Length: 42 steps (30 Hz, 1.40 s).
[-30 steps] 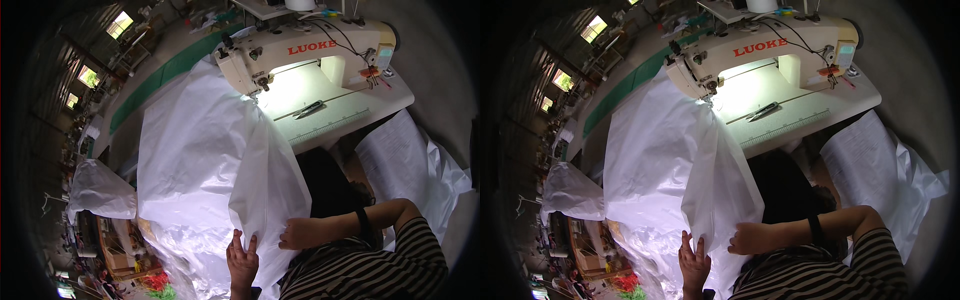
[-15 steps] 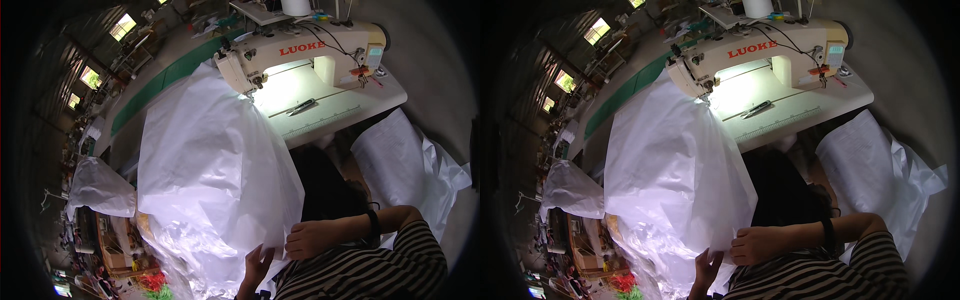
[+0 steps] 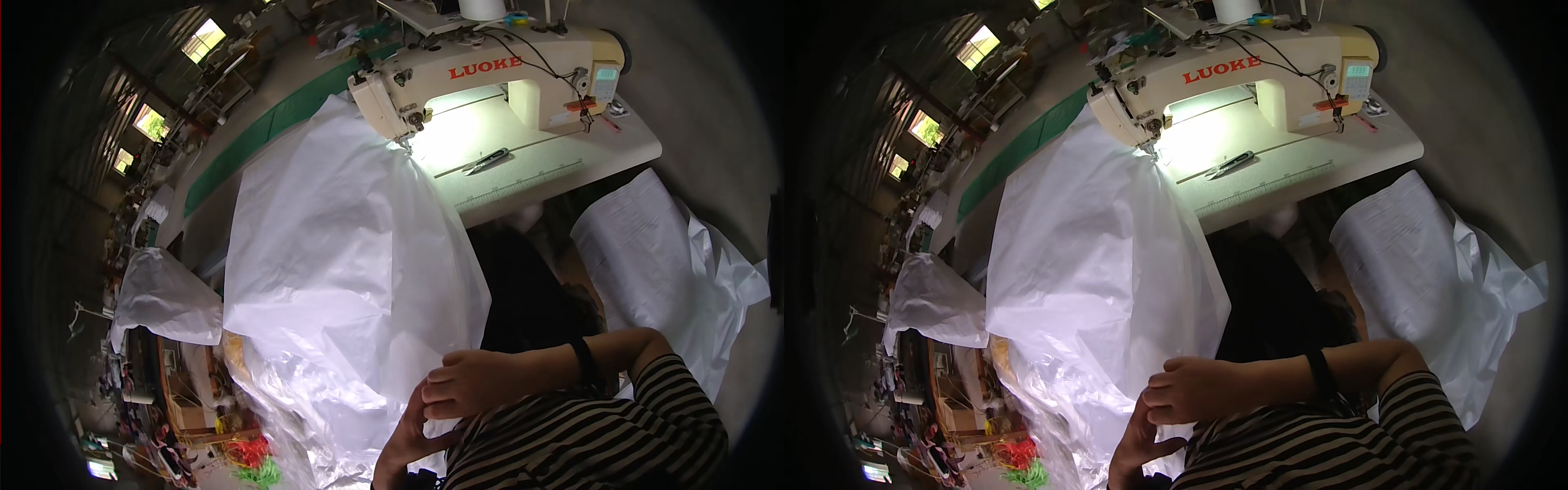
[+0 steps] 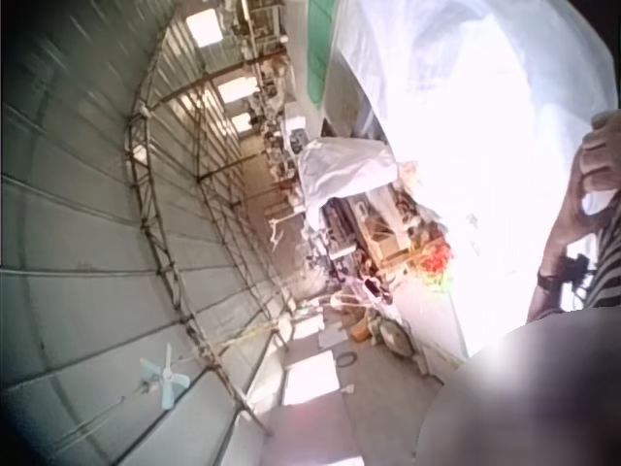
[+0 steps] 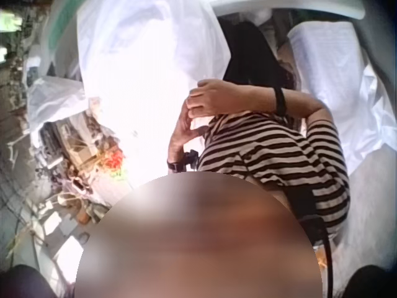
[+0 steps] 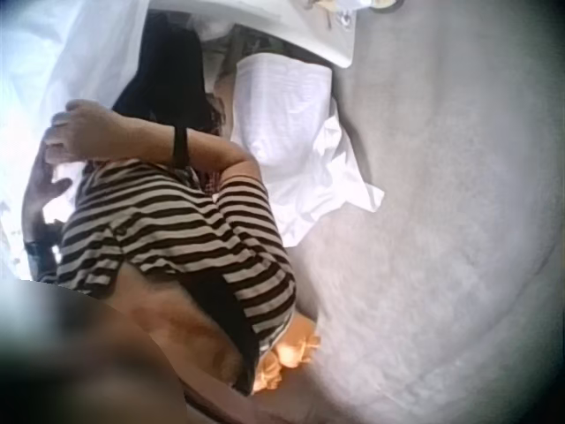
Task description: Sews a large white plastic sheet using an industrial sewing machine.
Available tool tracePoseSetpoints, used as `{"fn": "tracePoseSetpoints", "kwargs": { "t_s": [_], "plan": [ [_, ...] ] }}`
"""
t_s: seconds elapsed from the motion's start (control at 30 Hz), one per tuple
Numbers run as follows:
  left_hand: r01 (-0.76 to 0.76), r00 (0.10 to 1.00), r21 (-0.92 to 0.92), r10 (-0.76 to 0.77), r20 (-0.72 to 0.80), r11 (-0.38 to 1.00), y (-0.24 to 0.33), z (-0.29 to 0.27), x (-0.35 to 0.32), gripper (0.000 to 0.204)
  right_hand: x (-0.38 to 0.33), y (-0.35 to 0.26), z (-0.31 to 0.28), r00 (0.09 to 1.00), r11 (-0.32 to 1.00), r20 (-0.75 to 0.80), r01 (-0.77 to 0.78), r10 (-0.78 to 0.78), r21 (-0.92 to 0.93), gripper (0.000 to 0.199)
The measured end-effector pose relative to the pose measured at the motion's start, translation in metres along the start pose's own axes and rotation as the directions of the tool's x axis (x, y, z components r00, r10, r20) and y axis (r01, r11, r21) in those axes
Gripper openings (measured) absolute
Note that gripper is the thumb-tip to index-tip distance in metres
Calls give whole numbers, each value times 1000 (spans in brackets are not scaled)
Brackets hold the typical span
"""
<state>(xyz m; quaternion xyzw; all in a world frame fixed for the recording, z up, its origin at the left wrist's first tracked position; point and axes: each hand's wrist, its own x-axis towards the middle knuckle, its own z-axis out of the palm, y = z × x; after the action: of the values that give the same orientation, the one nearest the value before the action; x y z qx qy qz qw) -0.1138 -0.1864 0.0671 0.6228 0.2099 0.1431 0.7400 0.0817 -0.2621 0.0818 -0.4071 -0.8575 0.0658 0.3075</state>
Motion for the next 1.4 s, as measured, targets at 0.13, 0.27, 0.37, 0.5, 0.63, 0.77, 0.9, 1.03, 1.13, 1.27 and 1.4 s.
{"fn": "tracePoseSetpoints", "kwargs": {
  "t_s": [0.13, 0.27, 0.37, 0.5, 0.63, 0.77, 0.9, 1.03, 1.13, 1.27, 1.4],
  "plan": [
    [48, 959, 168, 2, -282, 985, -4, -2, 0, 27, -1, 8, -17, 972, 989, -207, -89, 112, 121, 24],
    [-1, 915, 392, 159, -371, 920, 0, -16, -9, 11, -42, 10, -14, 971, 972, -105, -222, 214, -71, 22],
    [30, 931, 533, 171, -323, 846, 13, -21, -14, 12, -47, 12, 17, 932, 939, 215, -236, 291, -249, 20],
    [-112, 922, 724, 343, -180, 681, 38, -12, -15, 25, -40, 1, 31, 902, 973, 398, -91, 170, -211, 16],
    [-218, 893, 826, 448, -47, 520, 54, 4, -8, 19, -47, -28, -2, 998, 994, 45, -26, 31, -104, 17],
    [-278, 932, 807, 351, 94, 522, 47, 22, -2, 17, -45, -35, -18, 990, 997, -140, -18, 7, -80, 24],
    [-295, 938, 824, 311, 153, 484, 34, 27, 0, 21, -42, -34, -9, 982, 992, -189, -42, 18, -121, 25],
    [-85, 996, 604, 78, 38, 793, 25, 17, -5, 26, -47, -35, -2, 976, 997, -215, -49, 33, -68, 27],
    [124, 992, 361, -120, -36, 924, 17, 12, -11, 42, -47, -40, 0, 973, 997, -222, -50, 62, 60, 28],
    [129, 991, 160, -132, 4, 979, 16, 2, -16, 37, -42, -45, -1, 989, 992, -140, -33, 50, 123, 26],
    [228, 970, -5, -227, 88, 974, 19, -2, -15, 31, -40, -44, 7, 992, 993, -117, -39, 52, 109, 23]
  ]
}}
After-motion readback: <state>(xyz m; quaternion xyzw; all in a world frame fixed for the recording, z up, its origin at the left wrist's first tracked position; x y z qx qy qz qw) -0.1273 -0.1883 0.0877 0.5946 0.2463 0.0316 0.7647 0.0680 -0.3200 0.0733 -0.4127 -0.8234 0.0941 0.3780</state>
